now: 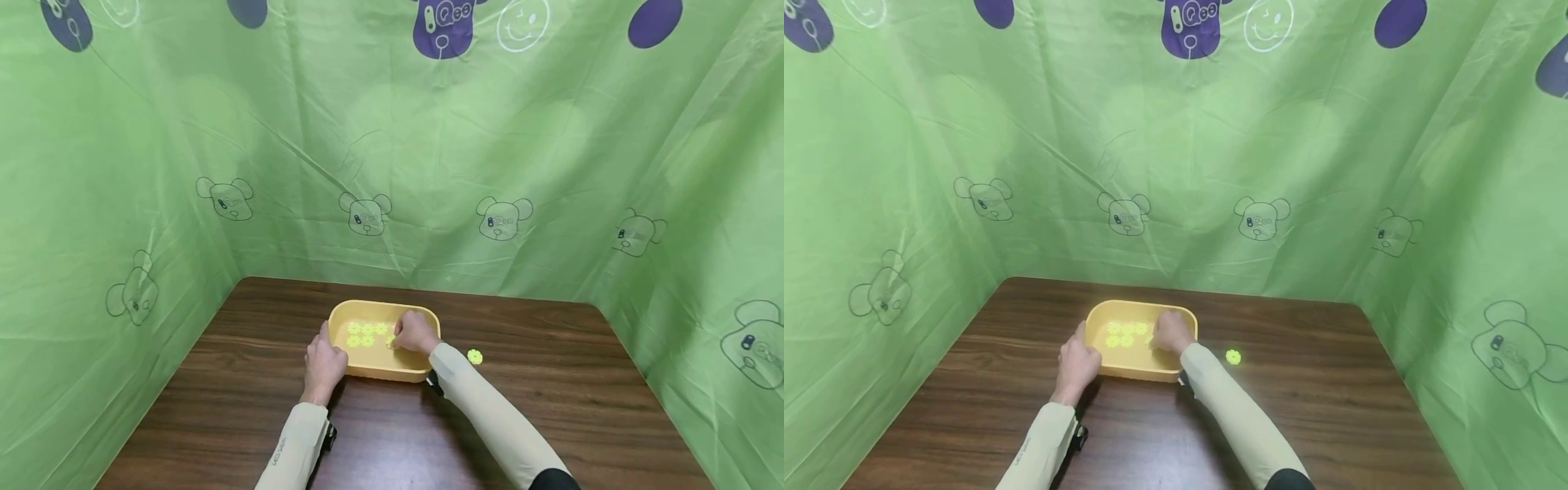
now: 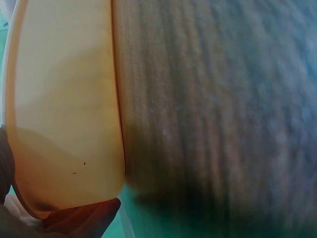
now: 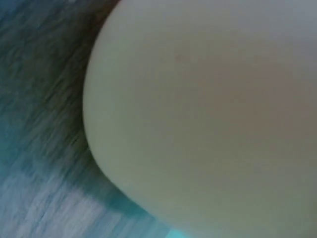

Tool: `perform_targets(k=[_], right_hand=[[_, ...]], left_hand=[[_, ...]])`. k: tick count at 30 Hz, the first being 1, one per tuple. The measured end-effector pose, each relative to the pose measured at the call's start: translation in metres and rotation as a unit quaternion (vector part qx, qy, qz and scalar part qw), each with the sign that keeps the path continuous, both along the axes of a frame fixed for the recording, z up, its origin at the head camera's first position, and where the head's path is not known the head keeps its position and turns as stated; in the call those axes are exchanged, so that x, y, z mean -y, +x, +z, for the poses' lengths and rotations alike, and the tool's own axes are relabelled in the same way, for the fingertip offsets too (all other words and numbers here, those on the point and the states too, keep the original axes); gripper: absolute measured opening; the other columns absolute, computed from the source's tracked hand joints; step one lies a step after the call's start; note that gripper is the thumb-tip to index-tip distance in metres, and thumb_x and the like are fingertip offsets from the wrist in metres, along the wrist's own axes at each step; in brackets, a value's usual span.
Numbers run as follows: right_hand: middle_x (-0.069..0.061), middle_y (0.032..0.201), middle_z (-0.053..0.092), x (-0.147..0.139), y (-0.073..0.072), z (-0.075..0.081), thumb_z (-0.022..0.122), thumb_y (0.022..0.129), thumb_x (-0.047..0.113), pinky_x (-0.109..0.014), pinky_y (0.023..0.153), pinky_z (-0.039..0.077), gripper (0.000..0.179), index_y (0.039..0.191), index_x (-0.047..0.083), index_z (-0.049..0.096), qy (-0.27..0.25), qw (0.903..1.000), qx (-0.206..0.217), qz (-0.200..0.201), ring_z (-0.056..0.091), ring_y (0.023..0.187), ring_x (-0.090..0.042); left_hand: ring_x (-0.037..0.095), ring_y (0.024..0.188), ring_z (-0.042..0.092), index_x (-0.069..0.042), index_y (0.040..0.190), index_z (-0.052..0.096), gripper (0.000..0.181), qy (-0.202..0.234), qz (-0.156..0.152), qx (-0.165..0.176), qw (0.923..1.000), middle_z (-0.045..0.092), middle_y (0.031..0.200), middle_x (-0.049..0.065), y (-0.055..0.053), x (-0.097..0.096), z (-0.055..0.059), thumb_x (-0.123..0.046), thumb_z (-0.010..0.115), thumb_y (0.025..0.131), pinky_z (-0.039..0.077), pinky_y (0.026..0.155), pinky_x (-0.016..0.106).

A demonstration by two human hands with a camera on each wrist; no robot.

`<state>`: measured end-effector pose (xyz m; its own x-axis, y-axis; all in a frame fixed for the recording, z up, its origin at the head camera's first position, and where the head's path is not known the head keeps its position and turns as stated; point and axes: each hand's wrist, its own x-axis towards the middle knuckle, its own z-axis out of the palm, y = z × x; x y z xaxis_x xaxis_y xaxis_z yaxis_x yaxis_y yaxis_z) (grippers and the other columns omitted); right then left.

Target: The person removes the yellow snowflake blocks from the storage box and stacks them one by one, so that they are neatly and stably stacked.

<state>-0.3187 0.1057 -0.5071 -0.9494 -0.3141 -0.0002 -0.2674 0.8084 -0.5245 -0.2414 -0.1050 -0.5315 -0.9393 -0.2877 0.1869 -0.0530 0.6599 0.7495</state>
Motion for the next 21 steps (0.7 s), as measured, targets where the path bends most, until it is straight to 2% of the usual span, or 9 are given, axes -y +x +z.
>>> perform_targets(k=[8, 11, 16, 21], right_hand=[[0.006, 0.067, 0.064, -0.015, 0.004, 0.011, 0.082, 0.080, 0.013, -0.021, 0.063, 0.045, 0.013, 0.073, 0.011, 0.071, -0.048, 0.9979, -0.007, 0.042, 0.053, 0.061, -0.006], [0.004, 0.072, 0.065, -0.024, 0.004, 0.024, 0.080, 0.084, 0.016, -0.025, 0.067, 0.048, 0.011, 0.078, 0.012, 0.071, -0.089, 0.9955, -0.016, 0.026, 0.057, 0.066, -0.008], [0.000, 0.083, 0.070, -0.051, 0.003, 0.053, 0.080, 0.086, 0.023, -0.030, 0.072, 0.049, 0.013, 0.086, 0.014, 0.071, -0.139, 0.9893, -0.041, -0.022, 0.062, 0.078, -0.014], [-0.010, 0.093, 0.073, -0.085, 0.001, 0.070, 0.075, 0.090, 0.018, -0.032, 0.069, 0.057, 0.017, 0.101, 0.006, 0.069, -0.189, 0.9810, -0.011, -0.043, 0.070, 0.079, -0.022]], left_hand=[[0.055, 0.112, 0.061, 0.002, 0.151, 0.042, 0.068, -0.001, 0.010, -0.005, 0.9999, 0.061, 0.127, 0.033, 0.001, -0.001, 0.000, -0.002, 0.049, 0.084, 0.049, 0.093, 0.062], [0.054, 0.111, 0.062, 0.002, 0.150, 0.042, 0.067, -0.001, 0.007, -0.013, 0.9999, 0.062, 0.125, 0.033, 0.001, -0.002, -0.001, -0.002, 0.049, 0.084, 0.050, 0.093, 0.062], [0.056, 0.104, 0.063, 0.005, 0.147, 0.045, 0.065, -0.017, 0.008, -0.039, 0.9990, 0.064, 0.117, 0.034, -0.001, -0.001, -0.003, -0.001, 0.050, 0.082, 0.050, 0.089, 0.063], [0.057, 0.103, 0.063, 0.005, 0.145, 0.046, 0.066, -0.021, 0.009, -0.042, 0.9988, 0.064, 0.116, 0.034, -0.001, 0.000, -0.004, -0.001, 0.050, 0.080, 0.050, 0.087, 0.063]])
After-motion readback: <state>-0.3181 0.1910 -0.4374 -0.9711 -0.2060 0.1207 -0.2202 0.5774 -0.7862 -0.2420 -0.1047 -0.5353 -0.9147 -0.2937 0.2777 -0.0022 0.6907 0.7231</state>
